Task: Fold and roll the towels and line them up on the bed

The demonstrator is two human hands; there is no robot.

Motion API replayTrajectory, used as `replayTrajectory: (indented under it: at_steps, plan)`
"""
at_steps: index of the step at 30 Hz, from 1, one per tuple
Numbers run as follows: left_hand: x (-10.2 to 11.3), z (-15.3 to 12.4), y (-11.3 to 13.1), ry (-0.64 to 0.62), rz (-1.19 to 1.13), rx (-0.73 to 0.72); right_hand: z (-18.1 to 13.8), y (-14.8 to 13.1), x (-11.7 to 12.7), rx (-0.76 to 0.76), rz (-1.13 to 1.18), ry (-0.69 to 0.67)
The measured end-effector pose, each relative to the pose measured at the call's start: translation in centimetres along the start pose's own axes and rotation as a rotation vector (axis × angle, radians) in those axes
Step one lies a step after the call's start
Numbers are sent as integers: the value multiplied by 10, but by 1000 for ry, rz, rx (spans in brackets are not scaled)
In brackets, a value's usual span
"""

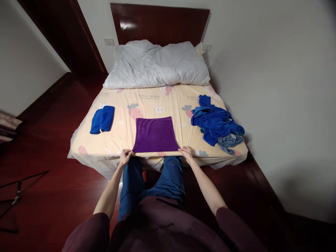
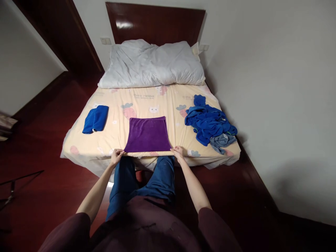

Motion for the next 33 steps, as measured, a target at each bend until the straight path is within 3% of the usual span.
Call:
replayTrajectory:
  at_steps: [7,15,18,21,24,28,33]
  plan:
    - [-10,-38,-10,-61,20,7,-23,15,5,50,-136,-65]
    - [-21,-25,3,-197,72,31,-3,-2,0,89,-355,-9]
    - [-14,-20,2,-166,141,52,2,-13,-4,104,-434,57]
    - [-8,-13,10,-69,221,55,6,-35,-28,268,-610,51]
    - [-16,5,38,-32,333,-54,15,-59,-73,457,-858,-64]
    - [-43,51,85,-87,485,-234,43,-79,-130,491,-1037,-218]
    - [-66,130,109,-121,543,-261,95,-92,-160,492,-1112,-264]
Point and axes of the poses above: each hand's wrist, its own z-axis towards the middle knuckle, its own x-axis out of the back of the hand, y = z × x, the point moved 6 cm from there along z, towards the middle knuckle, and after that the axes turned 12 degrees about -y, right-handed, at the moved point
